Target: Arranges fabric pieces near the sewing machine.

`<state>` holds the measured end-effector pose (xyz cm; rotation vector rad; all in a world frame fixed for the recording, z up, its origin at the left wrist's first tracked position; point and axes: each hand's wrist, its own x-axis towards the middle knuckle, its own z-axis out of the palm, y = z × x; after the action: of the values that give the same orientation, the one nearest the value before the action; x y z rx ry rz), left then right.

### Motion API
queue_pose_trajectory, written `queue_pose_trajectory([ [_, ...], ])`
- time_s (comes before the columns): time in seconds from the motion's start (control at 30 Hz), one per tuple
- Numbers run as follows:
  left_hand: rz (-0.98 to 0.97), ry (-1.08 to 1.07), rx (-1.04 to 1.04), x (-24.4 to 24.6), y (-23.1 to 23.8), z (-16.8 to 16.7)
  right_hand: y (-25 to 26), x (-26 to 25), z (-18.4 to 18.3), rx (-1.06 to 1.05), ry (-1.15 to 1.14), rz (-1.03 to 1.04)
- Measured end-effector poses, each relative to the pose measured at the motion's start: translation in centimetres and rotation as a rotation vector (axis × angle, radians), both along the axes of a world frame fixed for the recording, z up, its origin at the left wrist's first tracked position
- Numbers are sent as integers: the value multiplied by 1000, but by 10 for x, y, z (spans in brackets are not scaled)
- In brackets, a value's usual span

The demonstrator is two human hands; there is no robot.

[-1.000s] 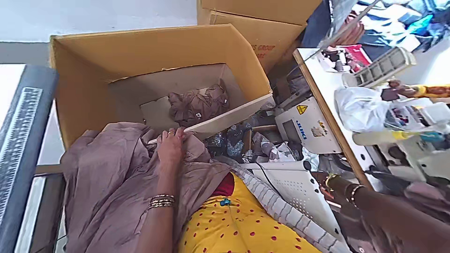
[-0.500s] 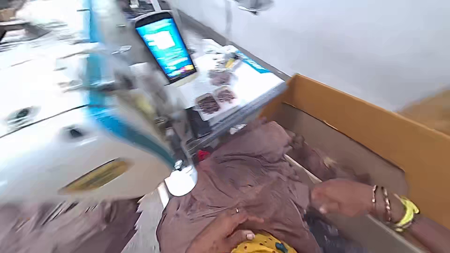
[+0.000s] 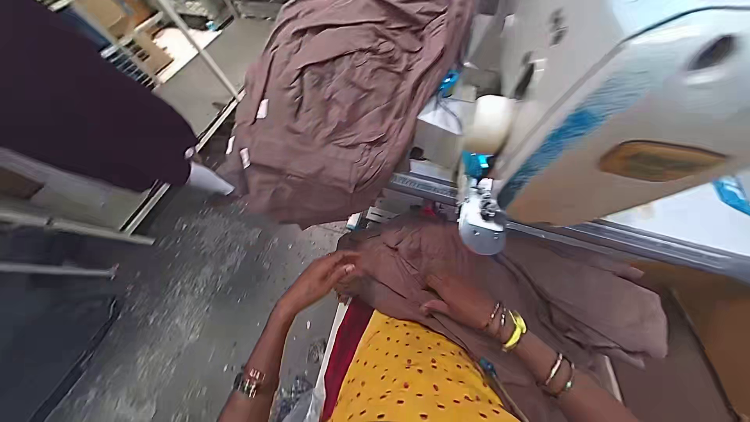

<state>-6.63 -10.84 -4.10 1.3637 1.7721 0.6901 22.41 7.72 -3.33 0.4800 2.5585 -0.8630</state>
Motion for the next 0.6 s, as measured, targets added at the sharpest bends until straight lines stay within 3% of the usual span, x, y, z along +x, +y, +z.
queue_pose_trajectory([
  [0.1,25,244,-369,-38,-11,-53,-28,6,-15,63,-49,-203],
  [0.27,303,-71,0,-34,-17,-133,-56,19,-36,186,243,-442],
  [0.47,143,-10,126,1,40,-136,-41,-5,-17,193,292,-587],
  [0.6,122,16,99,20,67,-121,-21,-49,-31,347,73,-472],
])
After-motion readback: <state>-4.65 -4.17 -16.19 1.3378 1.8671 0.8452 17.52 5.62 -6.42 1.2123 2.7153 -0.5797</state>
